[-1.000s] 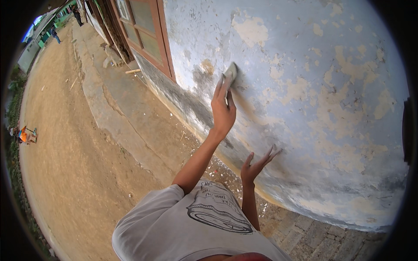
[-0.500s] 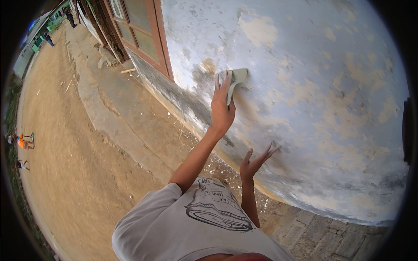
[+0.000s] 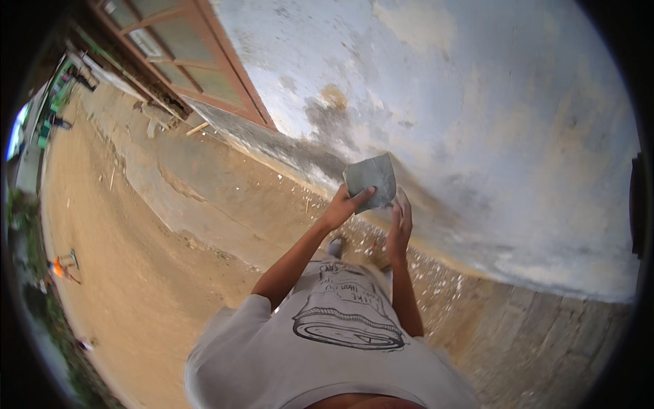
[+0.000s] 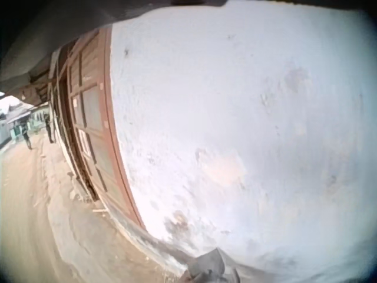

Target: The person sands the exterior wall of a building using a piece of sandpaper held by hand, moving the sandpaper in circular and sweeping motions across the surface.

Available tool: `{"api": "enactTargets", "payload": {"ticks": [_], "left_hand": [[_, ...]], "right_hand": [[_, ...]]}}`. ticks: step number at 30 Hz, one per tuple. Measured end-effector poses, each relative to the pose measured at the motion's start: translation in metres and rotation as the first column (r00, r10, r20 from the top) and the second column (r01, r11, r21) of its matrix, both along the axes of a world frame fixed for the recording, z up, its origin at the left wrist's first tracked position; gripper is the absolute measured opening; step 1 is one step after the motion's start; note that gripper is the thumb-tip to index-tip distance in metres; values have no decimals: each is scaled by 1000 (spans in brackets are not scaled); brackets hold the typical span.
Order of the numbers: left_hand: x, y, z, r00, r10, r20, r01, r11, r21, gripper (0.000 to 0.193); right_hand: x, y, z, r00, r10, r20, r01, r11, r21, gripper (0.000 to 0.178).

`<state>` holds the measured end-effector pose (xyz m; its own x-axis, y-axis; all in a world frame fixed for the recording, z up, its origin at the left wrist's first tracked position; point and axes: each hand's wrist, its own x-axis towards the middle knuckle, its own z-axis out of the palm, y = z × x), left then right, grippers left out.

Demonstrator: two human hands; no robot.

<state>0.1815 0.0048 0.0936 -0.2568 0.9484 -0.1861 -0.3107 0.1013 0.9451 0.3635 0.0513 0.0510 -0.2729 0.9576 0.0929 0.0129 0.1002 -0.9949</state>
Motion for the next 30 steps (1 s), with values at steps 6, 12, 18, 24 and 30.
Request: {"api": "enactTargets", "payload": {"ticks": [6,12,18,24,30], "left_hand": [[-11,-22,-27,956,-266,-124,250,959,-131,36],[-21,-29,-51,930,-345,-130,325,933,-153,34],[1,-37,-42,981,-154,116,172,971,-166,31],[42,-54,-48,985,-14,175,37,991,-130,29],[77,-103,-47,982,-173,73,181,974,-136,35]], "right_hand": [[7,-32,-18,992,-80,-93,47,947,-318,32],[23,-40,-3,990,-98,-104,64,953,-297,12],[49,-46,-1,996,-42,-76,18,956,-293,21],[54,-97,10,949,-221,-225,116,908,-403,48],[52,-155,-4,937,-293,-191,248,941,-229,43]]}}
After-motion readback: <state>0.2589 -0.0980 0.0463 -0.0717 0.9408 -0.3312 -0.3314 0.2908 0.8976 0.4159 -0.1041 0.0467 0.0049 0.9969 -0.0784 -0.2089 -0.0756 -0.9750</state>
